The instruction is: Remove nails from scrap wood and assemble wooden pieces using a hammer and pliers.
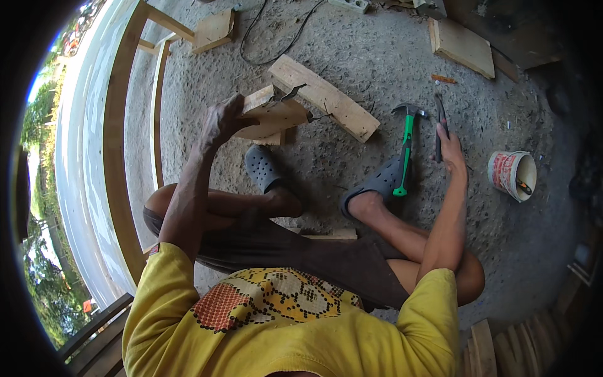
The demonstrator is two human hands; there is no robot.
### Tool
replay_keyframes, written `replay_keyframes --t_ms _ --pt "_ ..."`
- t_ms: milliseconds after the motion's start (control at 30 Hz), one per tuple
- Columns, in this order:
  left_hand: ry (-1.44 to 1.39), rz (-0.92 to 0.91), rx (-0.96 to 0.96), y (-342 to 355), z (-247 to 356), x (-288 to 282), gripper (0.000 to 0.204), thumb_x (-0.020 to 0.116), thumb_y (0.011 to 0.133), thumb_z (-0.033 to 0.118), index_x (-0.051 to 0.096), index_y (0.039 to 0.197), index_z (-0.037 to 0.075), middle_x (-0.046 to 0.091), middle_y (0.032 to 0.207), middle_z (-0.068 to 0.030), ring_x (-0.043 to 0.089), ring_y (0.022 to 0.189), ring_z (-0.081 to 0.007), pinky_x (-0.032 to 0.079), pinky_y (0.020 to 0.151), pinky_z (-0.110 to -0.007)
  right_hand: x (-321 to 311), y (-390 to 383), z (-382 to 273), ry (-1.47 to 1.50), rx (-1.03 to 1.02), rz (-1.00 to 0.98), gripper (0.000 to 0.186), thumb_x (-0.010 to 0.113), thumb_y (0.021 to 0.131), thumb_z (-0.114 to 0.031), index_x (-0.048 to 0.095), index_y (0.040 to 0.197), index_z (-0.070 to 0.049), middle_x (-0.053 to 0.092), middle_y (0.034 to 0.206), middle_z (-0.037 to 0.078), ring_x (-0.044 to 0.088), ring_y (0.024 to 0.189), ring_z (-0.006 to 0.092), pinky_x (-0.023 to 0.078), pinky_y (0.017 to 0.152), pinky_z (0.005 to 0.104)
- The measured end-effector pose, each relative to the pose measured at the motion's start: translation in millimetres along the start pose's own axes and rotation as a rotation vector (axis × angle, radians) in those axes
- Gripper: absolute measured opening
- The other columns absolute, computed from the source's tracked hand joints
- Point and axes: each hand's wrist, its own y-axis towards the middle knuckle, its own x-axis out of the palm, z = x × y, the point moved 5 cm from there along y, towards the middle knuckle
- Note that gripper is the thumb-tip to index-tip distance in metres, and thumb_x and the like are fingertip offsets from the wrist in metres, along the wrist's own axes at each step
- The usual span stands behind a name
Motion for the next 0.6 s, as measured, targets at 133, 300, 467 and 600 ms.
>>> replay_keyframes --t_ms 133,300,467,600 --pt "-0.069 0.017 -0.043 -10 2 5 0.053 0.086 0.081 0.05 0.06 0.103 0.01 0.07 0.085 -0.0144 0.071 0.08 -0.0392 0.052 0.07 -0.048 69 -61 -115 -0.026 -0.324 -0.297 0.04 0.067 0.102 -0.035 0.06 0.127 -0.004 0.061 0.093 0.004 0.064 0.08 0.0144 0.06 0.063 0.0335" --pt "-0.054 -0.02 -0.06 -25 14 10 0.051 0.082 0.084 0.051 0.064 0.11 0.012 0.075 0.093 -0.0149 0.074 0.087 -0.0363 0.057 0.071 -0.048 133 -120 -214 -0.368 -0.37 -0.543 0.055 0.07 0.097 -0.023 0.054 0.147 -0.005 0.066 0.122 0.009 0.066 0.105 0.0196 0.06 0.086 0.0378" --pt "-0.057 0.096 0.015 -41 18 16 0.043 0.078 0.087 0.051 0.06 0.094 0.013 0.072 0.078 -0.0137 0.073 0.077 -0.0382 0.055 0.065 -0.051 185 -179 -261 -1.24 -0.94 -0.472 0.067 0.064 0.096 -0.007 0.044 0.159 -0.02 0.062 0.134 0.019 0.061 0.124 0.0414 0.048 0.108 0.0489" --pt "-0.09 0.164 0.044 -48 18 22 0.04 0.079 0.086 0.047 0.061 0.1 0.015 0.072 0.077 -0.0126 0.073 0.076 -0.0373 0.056 0.064 -0.05 209 -214 -271 -1.358 -0.836 -0.581 0.073 0.063 0.096 -0.001 0.04 0.162 -0.021 0.061 0.13 0.023 0.058 0.123 0.0446 0.046 0.105 0.051"
